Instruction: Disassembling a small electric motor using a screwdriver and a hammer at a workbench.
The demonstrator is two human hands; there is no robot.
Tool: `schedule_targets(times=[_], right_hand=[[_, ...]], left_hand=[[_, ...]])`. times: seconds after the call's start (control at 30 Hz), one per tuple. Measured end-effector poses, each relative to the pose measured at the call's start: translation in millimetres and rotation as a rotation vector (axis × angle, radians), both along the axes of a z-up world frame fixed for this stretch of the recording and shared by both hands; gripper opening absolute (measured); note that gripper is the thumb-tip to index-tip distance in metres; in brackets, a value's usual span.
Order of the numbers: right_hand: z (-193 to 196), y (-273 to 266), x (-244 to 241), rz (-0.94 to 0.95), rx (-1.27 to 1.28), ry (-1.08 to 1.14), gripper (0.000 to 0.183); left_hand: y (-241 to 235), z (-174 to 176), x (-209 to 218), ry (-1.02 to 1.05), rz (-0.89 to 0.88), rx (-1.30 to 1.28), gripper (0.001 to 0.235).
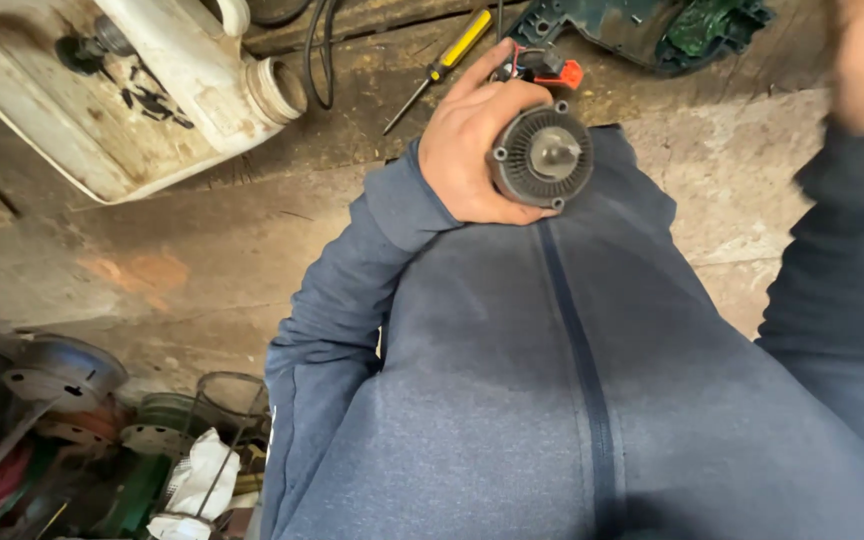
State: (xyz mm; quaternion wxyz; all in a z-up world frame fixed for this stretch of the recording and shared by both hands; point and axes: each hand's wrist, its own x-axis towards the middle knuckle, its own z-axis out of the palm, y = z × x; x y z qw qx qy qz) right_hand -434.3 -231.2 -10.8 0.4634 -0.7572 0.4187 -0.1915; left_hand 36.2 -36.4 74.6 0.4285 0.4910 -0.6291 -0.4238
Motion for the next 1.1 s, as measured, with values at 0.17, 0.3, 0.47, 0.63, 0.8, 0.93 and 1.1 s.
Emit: schedule_targets(times=[0.17, 0.3, 0.47, 0.63, 0.8, 0.93, 1.1], right_hand=[[166, 43, 232, 0.66, -0.532, 0.147, 0.046], [173, 47, 260, 0.784, -0.604, 0.004, 0.048], [171, 50, 249, 0.827, -0.57, 0.0, 0.043], [182, 52, 241, 0.776, -0.511, 0.098, 0.041], [180, 54, 241, 0.79, -0.476, 0.108, 0.04], [175, 55, 240, 0.804, -0.456, 0.124, 0.043], [169, 50, 217, 0.785, -0.465, 0.158, 0.046]], left_hand=[[-1, 8, -7, -0.117, 0.002, -0.122, 0.079], [1, 20, -7, -0.23, -0.021, -0.122, 0.08], [4, 21, -10, -0.28, 0.003, -0.123, 0.078], [0, 25, -10, -0.259, -0.04, -0.116, 0.07], [3, 21, -15, -0.24, 0.003, -0.142, 0.065], [4, 18, -17, -0.234, -0.007, -0.126, 0.069], [3, 6, -21, -0.185, -0.036, -0.121, 0.07]])
